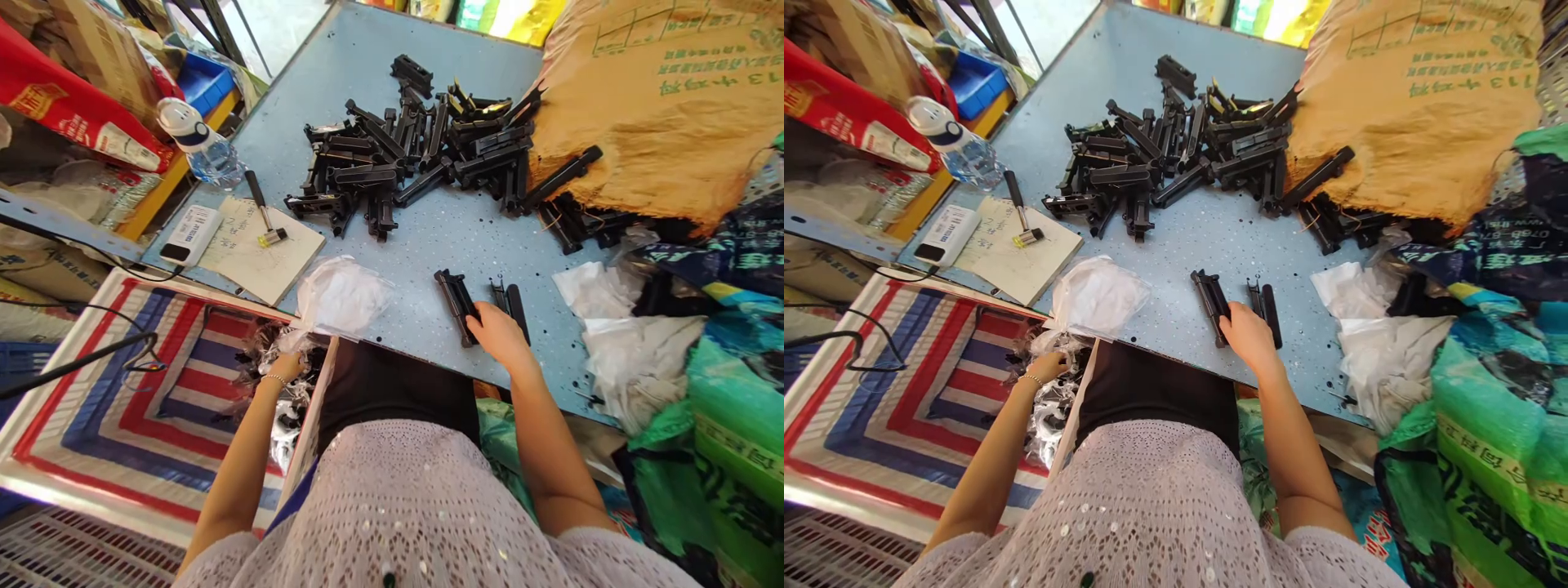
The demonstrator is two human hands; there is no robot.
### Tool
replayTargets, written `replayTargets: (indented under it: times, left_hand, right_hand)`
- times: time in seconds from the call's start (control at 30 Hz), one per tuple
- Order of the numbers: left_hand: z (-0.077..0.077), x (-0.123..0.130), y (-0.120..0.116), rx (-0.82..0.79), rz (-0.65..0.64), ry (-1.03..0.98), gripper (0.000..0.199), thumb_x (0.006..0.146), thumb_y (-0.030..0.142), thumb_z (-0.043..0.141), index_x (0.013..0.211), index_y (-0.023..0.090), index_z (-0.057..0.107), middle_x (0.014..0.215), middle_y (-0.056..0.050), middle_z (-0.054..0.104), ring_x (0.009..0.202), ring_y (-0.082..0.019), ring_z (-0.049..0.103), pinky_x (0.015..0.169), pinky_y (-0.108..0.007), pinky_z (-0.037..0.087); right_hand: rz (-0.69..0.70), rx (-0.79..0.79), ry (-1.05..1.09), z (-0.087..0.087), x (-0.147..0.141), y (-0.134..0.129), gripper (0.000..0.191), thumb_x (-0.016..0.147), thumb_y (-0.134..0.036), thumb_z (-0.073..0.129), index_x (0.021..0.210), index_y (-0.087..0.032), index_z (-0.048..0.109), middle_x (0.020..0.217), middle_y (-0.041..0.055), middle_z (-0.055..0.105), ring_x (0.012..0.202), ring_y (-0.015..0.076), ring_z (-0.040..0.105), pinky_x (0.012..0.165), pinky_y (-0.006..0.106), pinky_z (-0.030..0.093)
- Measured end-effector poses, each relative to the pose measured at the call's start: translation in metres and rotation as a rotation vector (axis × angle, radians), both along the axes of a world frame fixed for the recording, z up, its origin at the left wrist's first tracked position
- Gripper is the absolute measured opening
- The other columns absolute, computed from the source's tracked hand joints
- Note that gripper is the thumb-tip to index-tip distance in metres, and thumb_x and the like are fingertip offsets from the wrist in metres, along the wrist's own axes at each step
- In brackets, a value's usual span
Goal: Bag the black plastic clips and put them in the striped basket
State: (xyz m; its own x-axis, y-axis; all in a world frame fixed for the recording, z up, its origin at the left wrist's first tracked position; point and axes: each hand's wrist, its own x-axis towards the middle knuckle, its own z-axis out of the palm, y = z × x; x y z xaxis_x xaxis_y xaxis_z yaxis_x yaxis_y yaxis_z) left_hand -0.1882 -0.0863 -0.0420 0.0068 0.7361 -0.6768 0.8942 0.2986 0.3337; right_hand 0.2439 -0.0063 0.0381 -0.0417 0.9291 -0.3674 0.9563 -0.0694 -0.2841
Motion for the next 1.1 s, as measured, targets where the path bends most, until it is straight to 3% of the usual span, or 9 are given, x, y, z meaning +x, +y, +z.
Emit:
replayTargets:
  times: [0.1,0.17,0.27,0.37,0.57,0.7,0.87,1.0,1.1]
  left_hand:
    - [0.032,0.028,-0.001,-0.016,-0.113,-0.358,0.025,0.088,0.040,0.061,0.086,0.018,0.071,0.076,-0.004,0.070,0.073,-0.019,0.066,0.071,-0.029,0.052]
    - [0.049,0.061,0.010,0.196,-0.100,-0.610,0.029,0.093,0.046,0.058,0.096,0.019,0.068,0.087,-0.005,0.070,0.079,-0.018,0.065,0.074,-0.029,0.053]
    - [0.054,0.111,0.045,0.721,0.086,-0.454,0.024,0.085,0.038,0.072,0.096,0.018,0.065,0.102,-0.010,0.066,0.093,-0.024,0.062,0.085,-0.037,0.052]
    - [0.041,0.133,0.078,0.814,0.165,-0.351,0.009,0.086,0.024,0.067,0.081,0.018,0.066,0.099,-0.011,0.066,0.098,-0.025,0.062,0.092,-0.041,0.051]
    - [0.034,0.113,0.084,0.703,0.309,-0.757,0.018,0.088,0.032,0.063,0.083,0.018,0.073,0.099,-0.008,0.071,0.087,-0.020,0.067,0.077,-0.034,0.056]
    - [0.044,0.101,0.073,0.890,0.154,-0.484,0.021,0.086,0.014,0.053,0.093,0.018,0.073,0.110,-0.011,0.072,0.099,-0.024,0.067,0.091,-0.042,0.056]
    - [0.048,0.091,0.072,0.926,-0.065,-0.229,0.048,0.084,0.004,0.044,0.124,0.014,0.069,0.130,-0.016,0.067,0.121,-0.029,0.063,0.109,-0.050,0.050]
    - [0.051,0.100,0.063,1.005,-0.050,-0.357,0.063,0.091,0.007,0.043,0.153,0.018,0.045,0.149,-0.015,0.053,0.138,-0.026,0.053,0.115,-0.046,0.048]
    - [0.057,0.117,0.039,1.104,-0.242,-0.446,0.066,0.096,0.006,0.039,0.160,0.024,0.034,0.152,-0.015,0.051,0.140,-0.025,0.051,0.116,-0.043,0.048]
  right_hand:
    - [-0.154,-0.046,0.525,-0.017,-0.003,0.002,0.029,0.093,-0.033,0.052,0.113,-0.018,0.066,0.109,0.0109,0.072,0.098,0.0251,0.067,0.083,0.035,0.052]
    - [-0.285,-0.134,0.914,-0.028,-0.019,0.003,0.032,0.088,-0.040,0.059,0.112,-0.021,0.069,0.106,0.0065,0.073,0.091,0.0208,0.067,0.074,0.030,0.053]
    - [-0.392,-0.301,1.302,-0.034,-0.049,0.004,0.032,0.076,-0.042,0.072,0.101,-0.021,0.072,0.093,0.0023,0.073,0.076,0.0154,0.064,0.064,0.026,0.051]
    - [-0.400,-0.420,1.492,-0.029,-0.068,0.004,0.029,0.071,-0.039,0.080,0.093,-0.020,0.073,0.082,0.0004,0.071,0.068,0.0133,0.062,0.063,0.026,0.053]
    - [-0.351,-0.607,1.660,-0.026,-0.107,0.012,0.030,0.068,-0.038,0.085,0.087,-0.019,0.073,0.075,0.0005,0.070,0.064,0.0142,0.063,0.061,0.028,0.055]
    - [-0.406,-0.525,1.622,-0.036,-0.122,0.018,0.029,0.066,-0.040,0.085,0.079,-0.018,0.073,0.075,0.0011,0.070,0.063,0.0123,0.060,0.057,0.025,0.052]
    - [-0.314,-0.347,1.357,-0.028,-0.089,-0.003,0.032,0.073,-0.030,0.082,0.104,-0.023,0.077,0.105,0.0031,0.074,0.083,0.0148,0.066,0.064,0.024,0.053]
    - [-0.165,-0.671,1.361,-0.027,-0.073,-0.021,0.036,0.079,-0.036,0.081,0.111,-0.019,0.074,0.094,0.0030,0.075,0.073,0.0130,0.066,0.060,0.022,0.052]
    - [-0.242,-0.813,1.537,-0.043,-0.080,-0.023,0.045,0.077,-0.043,0.082,0.113,-0.019,0.069,0.085,0.0022,0.074,0.064,0.0136,0.066,0.053,0.022,0.052]
